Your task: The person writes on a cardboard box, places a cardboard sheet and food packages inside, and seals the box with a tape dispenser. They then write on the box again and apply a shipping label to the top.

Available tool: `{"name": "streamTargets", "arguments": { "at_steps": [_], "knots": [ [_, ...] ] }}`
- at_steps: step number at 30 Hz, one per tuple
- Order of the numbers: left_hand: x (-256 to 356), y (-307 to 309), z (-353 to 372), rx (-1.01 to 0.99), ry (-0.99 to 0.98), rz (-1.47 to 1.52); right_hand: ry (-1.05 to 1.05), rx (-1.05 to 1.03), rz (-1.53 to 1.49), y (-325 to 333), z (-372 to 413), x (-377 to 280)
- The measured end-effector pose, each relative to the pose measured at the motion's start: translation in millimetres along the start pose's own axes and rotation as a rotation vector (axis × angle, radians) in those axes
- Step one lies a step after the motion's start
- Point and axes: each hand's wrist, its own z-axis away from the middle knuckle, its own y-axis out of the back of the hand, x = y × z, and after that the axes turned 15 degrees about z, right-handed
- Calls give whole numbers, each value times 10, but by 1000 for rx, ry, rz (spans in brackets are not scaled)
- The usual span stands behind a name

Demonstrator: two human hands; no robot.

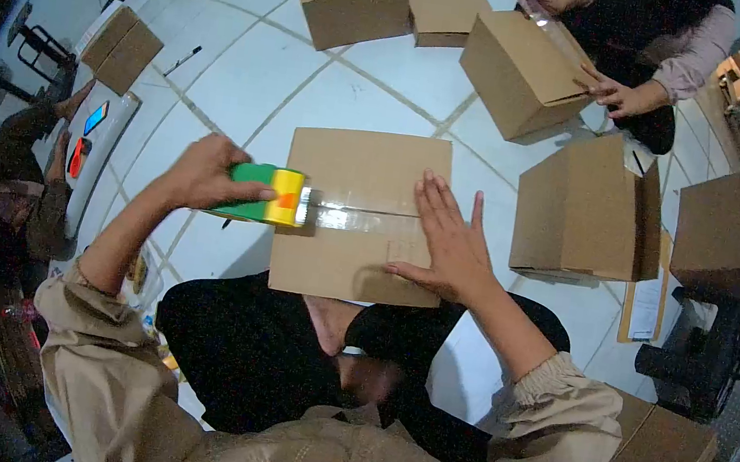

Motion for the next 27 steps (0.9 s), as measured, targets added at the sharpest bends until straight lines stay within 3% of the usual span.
{"name": "streamTargets", "arguments": {
  "at_steps": [3, 8, 11, 16, 20, 23, 25, 27],
  "knots": [
    [-560, 116, 239, 20, 87, -3, -14, -2, -35, 19, -30, -21],
    [-976, -150, 207, 16, 115, 86, -15, -12, -2, -3, -30, -20],
    [-1142, -378, 76, 1, 87, 98, -12, 8, -5, 8, -27, -34],
    [-928, -440, -59, -23, 111, 121, -83, -2, 82, 28, -91, -327],
    [-616, -278, -26, -43, 233, -29, 223, 117, -145, 135, -464, -996],
    [-535, -237, -63, -38, 293, -145, 272, 276, -133, 5, -778, -1359],
    [-890, -554, -226, 138, 27, -729, 258, 286, -83, -45, -896, -1477],
    [-899, -507, -191, 154, 70, -652, 239, 282, 9, 64, -983, -1439]
  ]
}}
